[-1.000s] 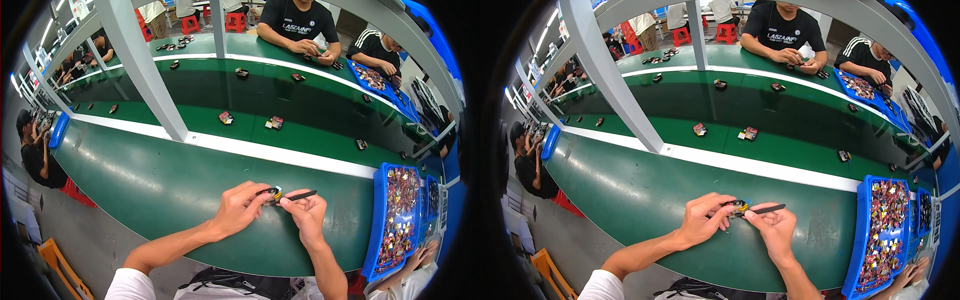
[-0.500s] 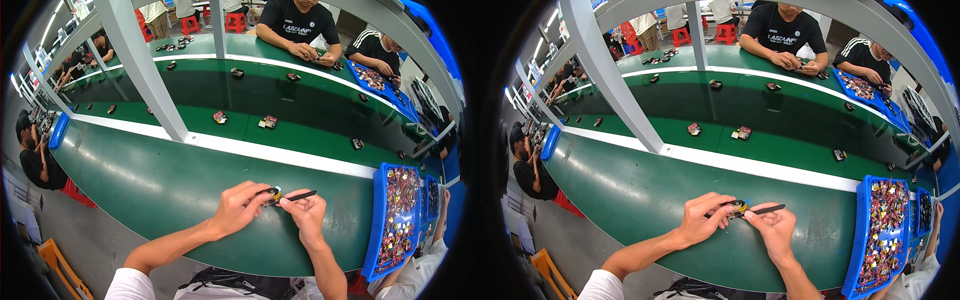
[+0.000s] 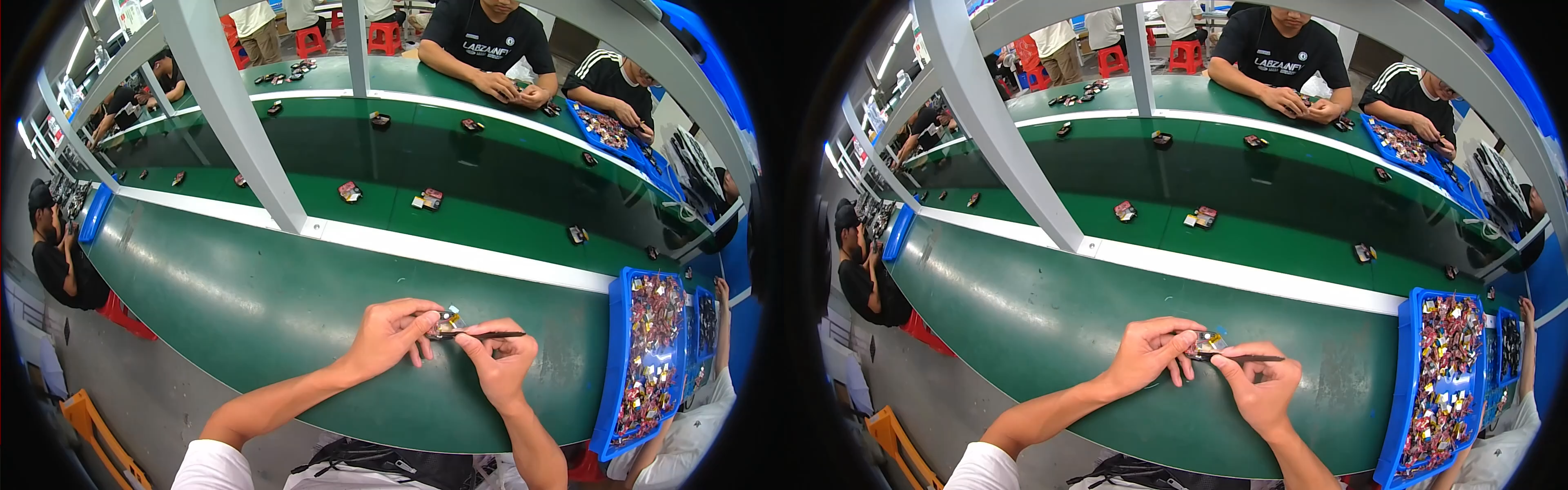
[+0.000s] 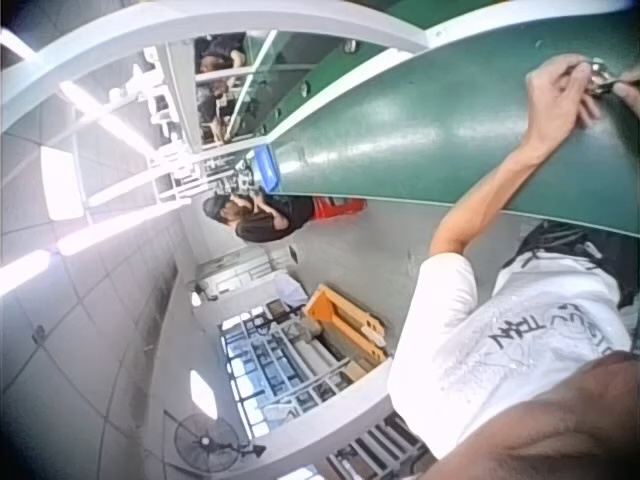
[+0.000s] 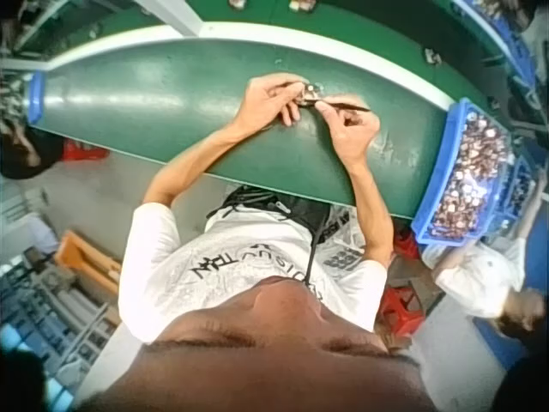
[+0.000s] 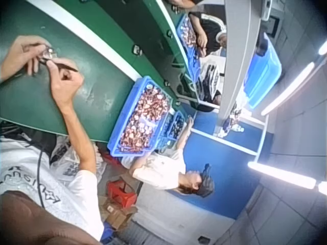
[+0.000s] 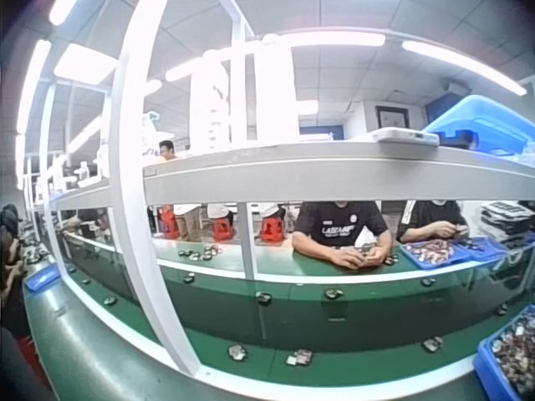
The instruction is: Assemble small electronic components on a manufacturing assembly line.
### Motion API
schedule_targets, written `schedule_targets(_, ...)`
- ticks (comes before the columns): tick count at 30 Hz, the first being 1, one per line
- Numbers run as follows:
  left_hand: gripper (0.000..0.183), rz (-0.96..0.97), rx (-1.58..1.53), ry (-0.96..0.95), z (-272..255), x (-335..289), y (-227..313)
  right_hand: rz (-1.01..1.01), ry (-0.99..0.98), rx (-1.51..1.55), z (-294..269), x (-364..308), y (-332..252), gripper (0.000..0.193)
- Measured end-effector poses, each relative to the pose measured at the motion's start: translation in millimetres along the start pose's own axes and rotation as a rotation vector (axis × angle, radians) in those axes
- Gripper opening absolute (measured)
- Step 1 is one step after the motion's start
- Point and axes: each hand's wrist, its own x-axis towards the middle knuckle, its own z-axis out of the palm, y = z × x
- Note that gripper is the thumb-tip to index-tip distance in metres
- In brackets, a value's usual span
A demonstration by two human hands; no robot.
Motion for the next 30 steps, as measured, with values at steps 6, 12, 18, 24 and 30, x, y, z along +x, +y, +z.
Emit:
schedule_targets(6,0.029,-0.008,-0.059,-0.010,-3.3,-0.1,-1.0,-0.206,0.016,-0.170,4.8,-0.5,2.8,0.012)
schedule_targets(12,0.028,0.038,-0.015,0.008,-0.6,-0.3,2.3,-0.206,0.022,-0.177,5.2,-1.0,6.1,0.012)
schedule_targets(18,0.027,0.086,-0.030,0.033,-0.4,-0.3,3.5,-0.200,0.039,-0.163,8.1,0.1,4.6,0.012)
schedule_targets(24,0.026,0.075,-0.005,0.034,-3.4,0.2,1.3,-0.209,-0.009,-0.201,4.2,0.9,7.3,0.014)
schedule_targets(30,0.025,0.081,0.010,0.041,-3.4,-0.2,3.9,-0.179,0.004,-0.160,4.7,1.9,4.7,0.015)
